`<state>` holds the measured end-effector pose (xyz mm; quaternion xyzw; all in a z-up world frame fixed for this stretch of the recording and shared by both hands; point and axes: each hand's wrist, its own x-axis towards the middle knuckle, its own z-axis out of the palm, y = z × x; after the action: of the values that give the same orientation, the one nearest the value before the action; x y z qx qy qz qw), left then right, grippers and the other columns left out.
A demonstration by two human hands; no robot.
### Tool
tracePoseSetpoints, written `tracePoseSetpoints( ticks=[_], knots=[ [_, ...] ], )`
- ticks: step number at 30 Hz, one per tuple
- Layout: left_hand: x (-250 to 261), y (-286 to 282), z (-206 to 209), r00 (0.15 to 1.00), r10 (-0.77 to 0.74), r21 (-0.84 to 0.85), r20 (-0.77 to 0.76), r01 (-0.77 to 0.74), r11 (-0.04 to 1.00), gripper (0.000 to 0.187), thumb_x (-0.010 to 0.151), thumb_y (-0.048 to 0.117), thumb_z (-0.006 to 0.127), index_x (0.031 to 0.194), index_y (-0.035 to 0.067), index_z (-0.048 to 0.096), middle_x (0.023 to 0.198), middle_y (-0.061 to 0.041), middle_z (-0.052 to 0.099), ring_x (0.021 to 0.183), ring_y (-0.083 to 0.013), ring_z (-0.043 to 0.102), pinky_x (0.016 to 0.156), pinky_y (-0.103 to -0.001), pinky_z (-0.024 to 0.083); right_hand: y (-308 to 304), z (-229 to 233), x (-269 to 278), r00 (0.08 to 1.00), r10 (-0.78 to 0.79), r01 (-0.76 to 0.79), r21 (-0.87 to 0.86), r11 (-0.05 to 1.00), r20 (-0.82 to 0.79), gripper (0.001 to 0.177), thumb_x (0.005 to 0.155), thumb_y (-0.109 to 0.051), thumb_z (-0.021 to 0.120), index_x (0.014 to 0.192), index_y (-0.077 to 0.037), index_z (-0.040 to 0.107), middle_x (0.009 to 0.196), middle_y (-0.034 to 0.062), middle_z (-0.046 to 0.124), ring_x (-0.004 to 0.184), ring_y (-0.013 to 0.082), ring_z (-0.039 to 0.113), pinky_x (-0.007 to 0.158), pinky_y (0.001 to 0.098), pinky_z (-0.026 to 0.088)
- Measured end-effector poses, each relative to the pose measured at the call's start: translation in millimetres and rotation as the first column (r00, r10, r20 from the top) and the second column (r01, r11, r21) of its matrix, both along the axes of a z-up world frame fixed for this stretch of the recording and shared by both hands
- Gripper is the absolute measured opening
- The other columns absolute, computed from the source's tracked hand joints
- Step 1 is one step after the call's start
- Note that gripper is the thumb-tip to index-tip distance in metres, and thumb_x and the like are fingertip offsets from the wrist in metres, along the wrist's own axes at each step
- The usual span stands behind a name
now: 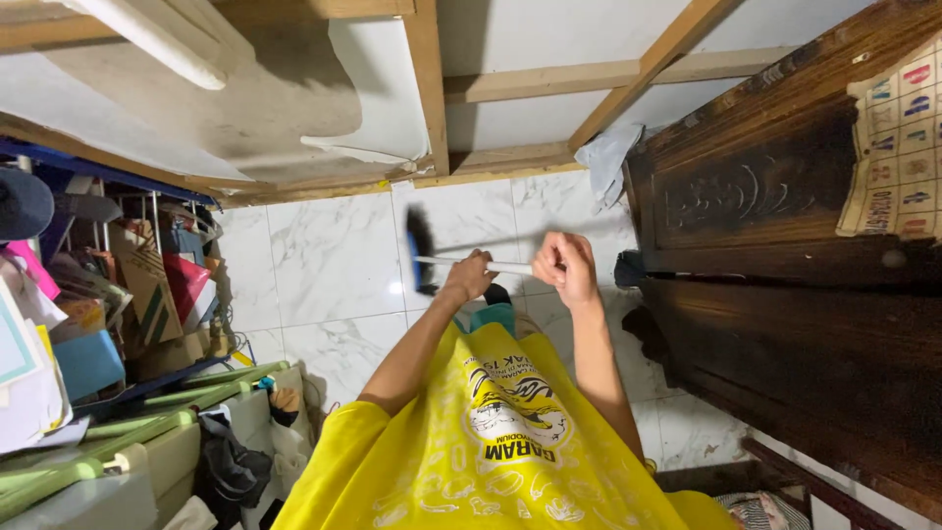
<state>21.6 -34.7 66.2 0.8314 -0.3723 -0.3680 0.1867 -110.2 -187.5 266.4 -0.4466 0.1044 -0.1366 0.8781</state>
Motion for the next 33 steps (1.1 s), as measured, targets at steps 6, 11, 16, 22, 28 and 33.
tracePoseSetpoints(
  ticks=[6,11,16,22,28,33],
  knots=[
    [28,84,-63,0.99,0.127,0.162,0.059,-0.135,0.978,0.036,0.093,0.035,0.067,0.119,0.009,0.063,0.131,-0.016,0.059,0.116,-0.0405,0.062,0.099,-0.054,0.05,53,-85,20,0.987,-0.027,0.047,0.117,0.992,-0.16,0.045,0.108,-0.033,0.05,0.068,-0.013,0.043,0.047,-0.0047,0.032,0.037,0.009,0.026,0.039,0.0291,0.022],
    [20,92,-86,0.982,0.19,0.196,0.02,-0.19,0.962,0.038,0.092,0.032,0.066,0.123,0.01,0.063,0.132,-0.017,0.061,0.116,-0.0412,0.063,0.097,-0.052,0.052,63,-65,21,0.981,-0.016,0.039,0.116,0.992,-0.193,0.044,0.108,-0.031,0.049,0.069,-0.012,0.044,0.047,-0.0049,0.032,0.037,0.0085,0.027,0.041,0.0272,0.024],
    [8,55,-64,0.974,0.191,0.151,-0.119,-0.172,0.973,0.037,0.092,0.031,0.065,0.123,0.01,0.064,0.124,-0.019,0.067,0.116,-0.0385,0.066,0.098,-0.047,0.053,51,-37,17,0.982,0.044,-0.042,0.017,0.999,-0.185,0.043,0.109,-0.03,0.048,0.071,-0.01,0.046,0.05,-0.0049,0.034,0.04,0.0063,0.028,0.042,0.0246,0.024],
    [-4,15,-1,0.991,-0.006,0.034,-0.132,0.01,0.999,0.038,0.093,0.031,0.063,0.123,0.007,0.063,0.126,-0.017,0.066,0.117,-0.0381,0.064,0.099,-0.049,0.05,24,-9,-4,0.998,0.02,-0.03,-0.152,0.988,-0.062,0.046,0.109,-0.036,0.046,0.072,-0.007,0.052,0.055,-0.001,0.044,0.045,0.009,0.034,0.043,0.0263,0.026],
    [5,29,-47,1.0,-0.018,0.058,-0.024,0.02,0.998,0.041,0.095,0.039,0.063,0.122,0.008,0.064,0.127,-0.016,0.067,0.117,-0.0358,0.065,0.1,-0.051,0.05,21,-43,-7,0.993,-0.092,0.097,-0.066,0.993,0.071,0.047,0.11,-0.039,0.043,0.072,-0.011,0.047,0.052,-0.0021,0.038,0.046,0.0098,0.033,0.048,0.0276,0.028],
    [24,50,-69,0.995,0.104,0.202,-0.004,-0.101,0.974,0.046,0.093,0.042,0.065,0.125,0.01,0.063,0.135,-0.015,0.059,0.119,-0.0388,0.061,0.099,-0.051,0.051,31,-93,9,1.0,0.008,-0.008,0.003,1.0,-0.014,0.046,0.108,-0.032,0.042,0.068,-0.01,0.043,0.053,-0.0008,0.037,0.054,0.0151,0.041,0.058,0.0297,0.035]
  ],
)
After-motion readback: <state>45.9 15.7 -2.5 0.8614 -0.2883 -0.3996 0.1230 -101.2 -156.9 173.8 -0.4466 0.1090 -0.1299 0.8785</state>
